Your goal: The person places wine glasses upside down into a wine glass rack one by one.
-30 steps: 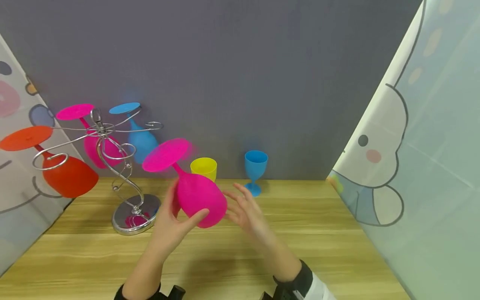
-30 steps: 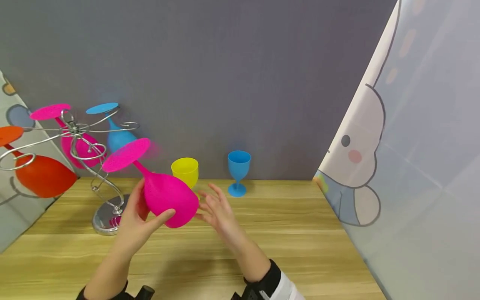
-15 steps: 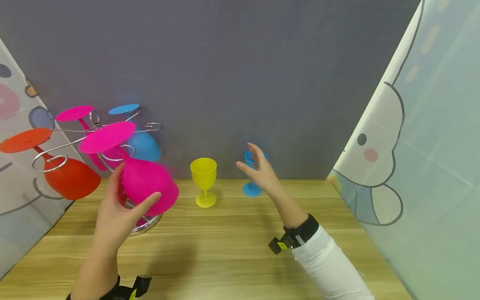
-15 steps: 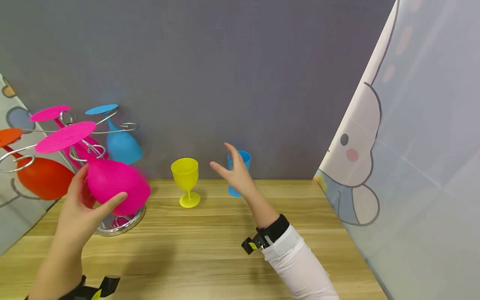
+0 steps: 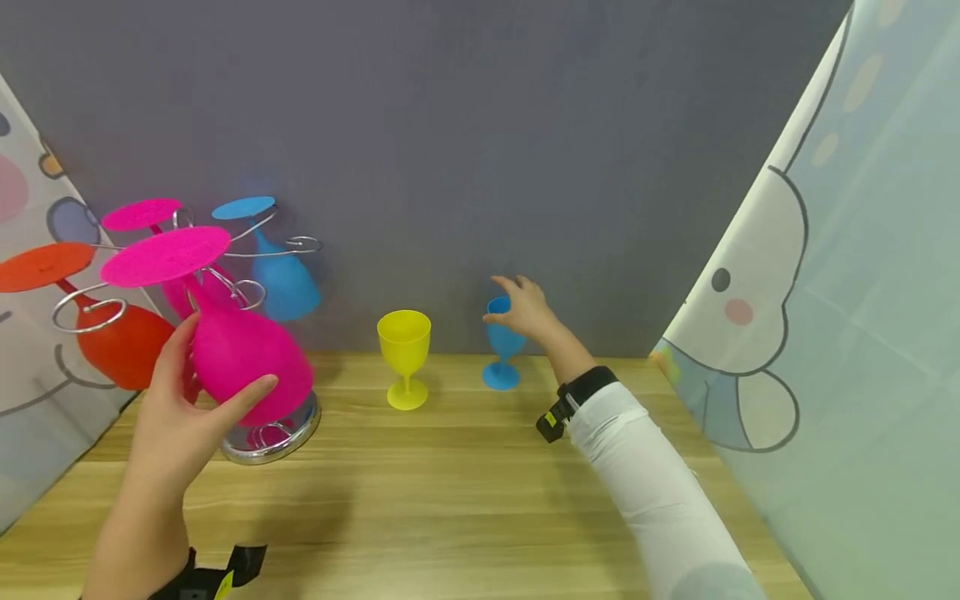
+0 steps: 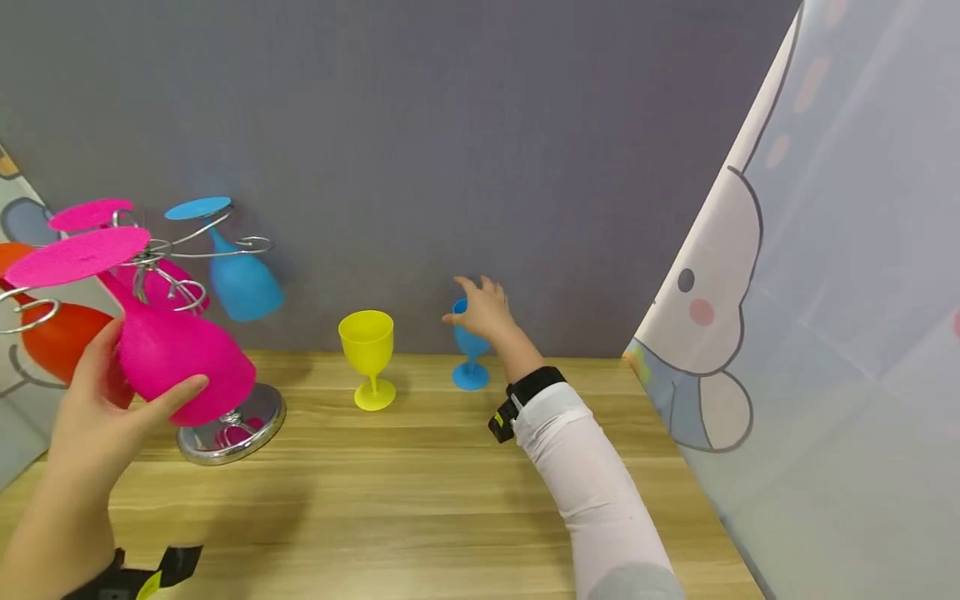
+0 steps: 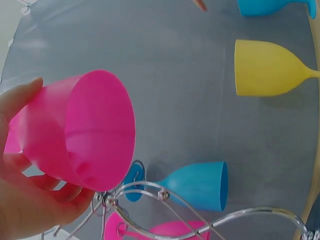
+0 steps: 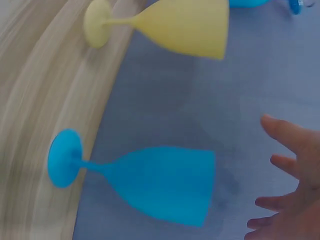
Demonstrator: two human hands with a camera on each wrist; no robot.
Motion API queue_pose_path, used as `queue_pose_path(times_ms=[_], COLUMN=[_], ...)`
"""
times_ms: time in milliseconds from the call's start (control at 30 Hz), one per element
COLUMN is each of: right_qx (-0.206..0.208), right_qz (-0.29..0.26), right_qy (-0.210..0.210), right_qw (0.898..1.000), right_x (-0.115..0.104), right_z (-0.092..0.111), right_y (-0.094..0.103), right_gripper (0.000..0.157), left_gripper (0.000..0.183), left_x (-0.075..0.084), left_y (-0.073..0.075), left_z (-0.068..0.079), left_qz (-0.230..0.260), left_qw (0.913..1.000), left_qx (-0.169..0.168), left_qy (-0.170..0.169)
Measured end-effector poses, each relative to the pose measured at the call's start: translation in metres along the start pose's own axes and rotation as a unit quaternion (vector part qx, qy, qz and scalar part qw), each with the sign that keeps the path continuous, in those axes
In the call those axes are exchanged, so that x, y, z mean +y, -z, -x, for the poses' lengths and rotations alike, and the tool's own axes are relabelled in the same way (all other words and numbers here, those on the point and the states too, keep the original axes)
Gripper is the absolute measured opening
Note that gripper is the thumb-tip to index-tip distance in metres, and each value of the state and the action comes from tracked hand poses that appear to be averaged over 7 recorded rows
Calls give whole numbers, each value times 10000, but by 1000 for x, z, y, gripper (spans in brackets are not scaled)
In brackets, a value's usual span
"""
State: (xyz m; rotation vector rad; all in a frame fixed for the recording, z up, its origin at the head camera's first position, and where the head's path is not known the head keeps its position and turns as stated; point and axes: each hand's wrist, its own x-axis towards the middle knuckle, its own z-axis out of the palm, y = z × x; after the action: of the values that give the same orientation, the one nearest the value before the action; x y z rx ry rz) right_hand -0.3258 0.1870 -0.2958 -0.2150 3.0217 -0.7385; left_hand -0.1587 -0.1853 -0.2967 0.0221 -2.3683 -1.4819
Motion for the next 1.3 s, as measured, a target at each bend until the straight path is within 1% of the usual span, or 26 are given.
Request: queue_pose_path(times_ms=[67,133,233,300,367,500,633,733,867,1067,1167,1300], right_qx=[-103,-229,-458,-589,-658,-635,-626,-623,-604,-613,-622,-688], right_qz=[432,763,1019,1134,1257,1630,1966,1930,1733,1332,1437,1700], right_qy=[-84,-173,-307,-329,-315,-309,-409,-498,-592,-508,-484,-449], right_qw=[9990,9967,9933,9913,9894,9841,9776,9780,9812,9879,9865,9820], right_x=[0,1,4,5,5,3,4,7,13,21,23,25], right_z=[-6,-11,-16,-19,-22,-26,-28,-30,-32,-33,-35,-38], right_y=[-4,-9,-21,-29,-35,-42,-43,-42,-41,-43,-43,-43], right_gripper=[80,81,82,81,80,81,84,85,84,89,87,81], left_gripper=[89,88,87,87,87,89,89,90,90,90,91,91], left_x=[-3,-8,-16,-21,-26,-32,-36,-40,-45,-51,-53,-55], left_y=[2,5,10,15,19,24,27,28,30,34,35,37], left_z=[0,1,3,3,2,-5,-14,-20,-28,-36,-40,-44], left_qz=[41,62,13,-88,-154,-322,-497,-545,-497,-494,-487,-443], left_qw=[10000,9998,9995,9993,9993,9987,9979,9972,9972,9967,9963,9955], left_qx=[42,167,322,354,308,137,-12,-63,-70,-99,-78,110], left_qy=[73,74,34,46,145,368,427,498,551,636,709,828])
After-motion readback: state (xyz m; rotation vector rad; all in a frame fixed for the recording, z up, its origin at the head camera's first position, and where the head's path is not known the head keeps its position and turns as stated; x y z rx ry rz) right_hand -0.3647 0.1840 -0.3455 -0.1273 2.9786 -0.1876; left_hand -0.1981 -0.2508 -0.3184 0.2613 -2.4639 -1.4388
